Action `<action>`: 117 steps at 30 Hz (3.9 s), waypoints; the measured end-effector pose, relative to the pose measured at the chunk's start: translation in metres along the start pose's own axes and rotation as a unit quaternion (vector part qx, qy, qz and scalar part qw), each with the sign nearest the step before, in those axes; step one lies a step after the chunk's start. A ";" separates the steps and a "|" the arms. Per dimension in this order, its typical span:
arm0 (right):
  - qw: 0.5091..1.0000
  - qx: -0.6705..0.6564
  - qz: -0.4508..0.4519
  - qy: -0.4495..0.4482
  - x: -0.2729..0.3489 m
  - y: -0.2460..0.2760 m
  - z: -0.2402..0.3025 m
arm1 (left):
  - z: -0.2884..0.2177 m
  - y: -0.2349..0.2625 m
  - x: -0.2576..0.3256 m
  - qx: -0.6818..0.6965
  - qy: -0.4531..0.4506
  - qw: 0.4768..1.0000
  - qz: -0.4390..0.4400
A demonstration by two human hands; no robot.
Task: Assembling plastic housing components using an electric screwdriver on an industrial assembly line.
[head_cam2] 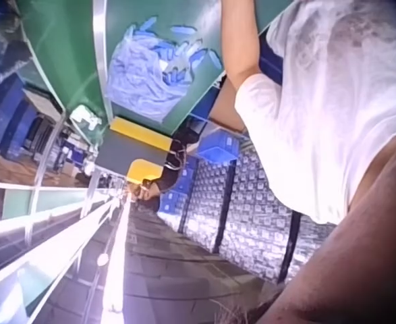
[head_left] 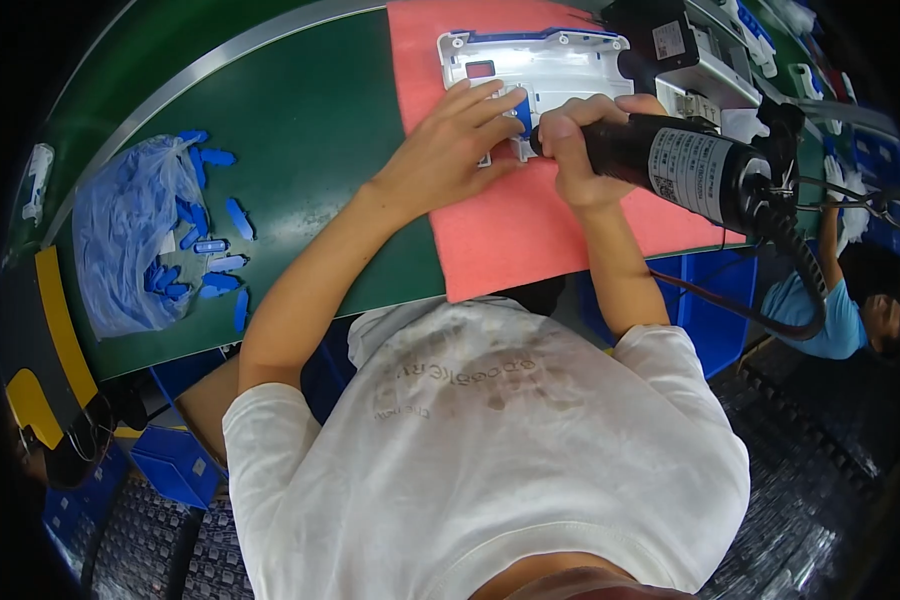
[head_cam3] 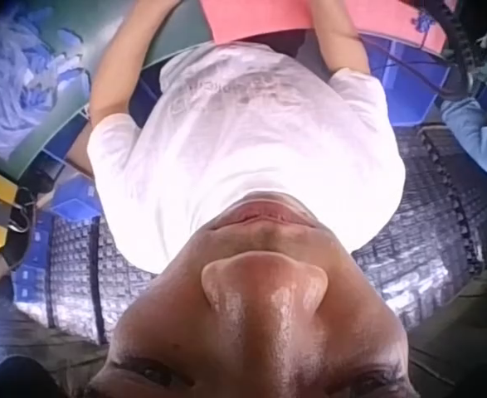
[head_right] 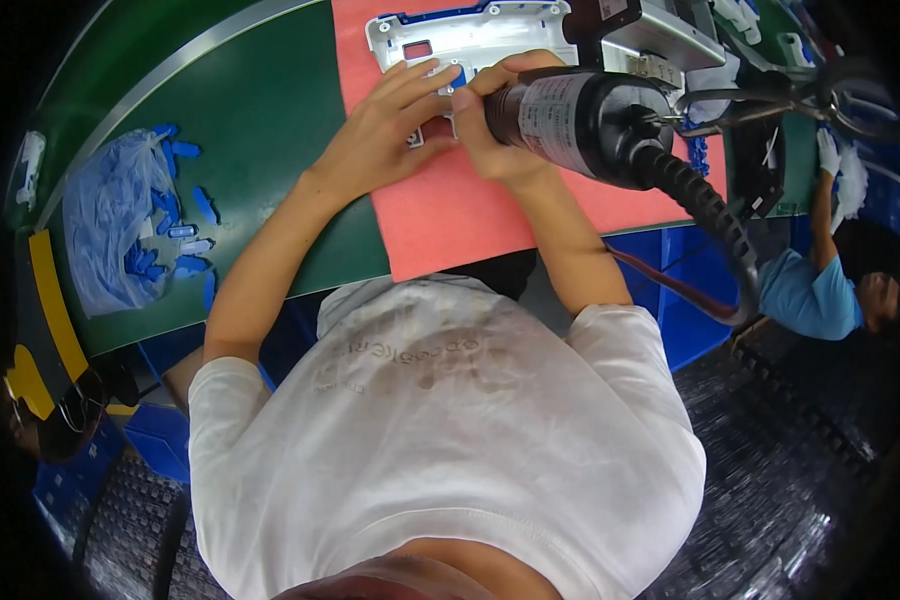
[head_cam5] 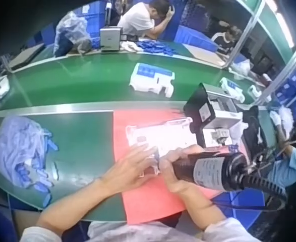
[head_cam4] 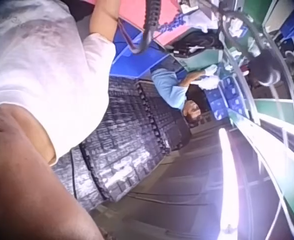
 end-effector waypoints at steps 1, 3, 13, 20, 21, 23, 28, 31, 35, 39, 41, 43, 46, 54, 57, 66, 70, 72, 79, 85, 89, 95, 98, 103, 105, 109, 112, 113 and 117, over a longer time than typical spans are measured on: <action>1.000 -0.019 -0.005 -0.008 -0.001 -0.002 0.001 | 0.000 -0.001 0.000 -0.002 0.002 1.000 0.000; 1.000 -0.009 0.011 0.002 -0.003 -0.004 0.004 | -0.002 -0.001 -0.001 -0.006 -0.001 1.000 0.000; 0.958 -0.102 -0.266 0.016 -0.050 0.113 0.044 | -0.007 0.011 0.002 -0.045 0.003 0.997 -0.058; 0.954 -0.009 -0.285 -0.094 -0.018 0.154 -0.014 | 0.043 0.075 0.028 0.579 0.372 0.726 -0.016; 0.970 0.030 -0.204 -0.125 -0.007 0.155 -0.029 | 0.052 0.071 0.041 0.654 0.425 0.624 -0.043; 0.964 0.018 -0.242 -0.108 0.003 0.160 -0.022 | 0.041 0.076 0.057 0.725 0.430 0.535 -0.069; 0.915 0.276 -0.167 -0.242 0.080 0.202 -0.046 | 0.038 0.141 0.093 0.491 0.330 0.781 -0.201; 0.847 0.440 0.064 -0.290 0.082 0.176 -0.061 | 0.004 0.173 0.088 0.038 0.244 0.936 -0.249; 0.864 0.455 0.048 -0.210 0.093 0.176 -0.074 | -0.006 0.160 0.074 -0.206 0.069 0.952 -0.213; 0.855 0.460 0.079 -0.225 0.093 0.175 -0.073 | 0.016 0.160 0.080 -0.255 0.037 0.942 -0.217; 0.873 0.447 0.070 -0.183 0.091 0.176 -0.068 | 0.034 0.168 0.074 -0.248 0.037 0.938 -0.237; 0.920 0.317 -0.055 -0.224 0.094 0.184 -0.059 | 0.059 0.181 0.059 -0.263 0.045 0.930 -0.254; 0.937 0.190 -0.231 -0.182 0.063 0.187 -0.039 | 0.124 0.203 0.030 -0.268 0.058 0.925 -0.265; 0.908 0.395 -0.130 -0.043 -0.077 0.184 -0.040 | 0.281 0.253 0.006 -0.373 0.203 0.877 -0.226; 0.873 0.470 -0.024 -0.128 -0.056 0.210 -0.106 | 0.258 0.248 -0.014 -0.474 0.175 0.814 -0.287; 0.873 0.424 -0.225 -0.082 -0.008 0.235 -0.026 | 0.197 0.102 -0.200 -0.234 0.393 0.886 -0.074; 0.841 0.453 -0.109 -0.275 0.074 0.262 -0.046 | 0.252 0.075 -0.231 -0.319 0.500 0.805 -0.021; 0.823 0.486 -0.071 -0.284 0.108 0.270 -0.047 | 0.284 0.073 -0.241 -0.367 0.511 0.778 -0.001; 0.814 0.539 0.053 -0.212 0.082 0.253 -0.067 | 0.179 0.192 -0.217 -0.291 0.222 0.922 -0.126; 0.807 0.519 0.156 -0.235 0.085 0.250 -0.094 | 0.123 0.141 -0.041 0.386 0.424 0.815 -0.088; 0.783 0.547 0.209 -0.210 0.085 0.234 -0.095 | 0.104 0.017 0.032 0.546 0.443 0.710 -0.045; 0.809 0.510 0.206 -0.208 0.092 0.251 -0.135 | 0.044 0.044 0.055 0.228 0.427 0.874 -0.038; 0.801 0.509 0.196 -0.247 0.097 0.263 -0.141 | 0.044 0.091 0.083 -0.007 0.408 0.911 -0.052; 0.786 0.478 0.265 -0.290 0.092 0.263 -0.134 | 0.064 0.161 0.156 -0.322 0.382 0.856 -0.131; 0.774 0.498 0.267 -0.285 0.086 0.260 -0.127 | 0.073 0.161 0.169 -0.323 0.385 0.855 -0.127; 0.776 0.475 0.264 -0.320 0.068 0.226 -0.098 | 0.073 0.152 0.167 -0.303 0.390 0.861 -0.118; 0.888 0.240 0.168 -0.354 0.063 0.179 -0.048 | 0.077 0.148 0.162 -0.261 0.381 0.880 -0.114; 0.927 0.111 0.117 -0.339 0.061 0.148 -0.031 | 0.075 0.146 0.160 -0.256 0.383 0.880 -0.114; 0.962 0.040 0.205 -0.178 0.007 0.009 0.018 | 0.073 0.144 0.153 -0.187 0.397 0.891 -0.119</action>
Point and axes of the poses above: each hand's wrist, its own x-axis away from the middle knuckle, its own y-axis out of the back of the hand, z = x × y, the point moved 9 cm from there along -x, towards the middle knuckle, and after that the axes turned 12 degrees about y, right-handed, at the moved point
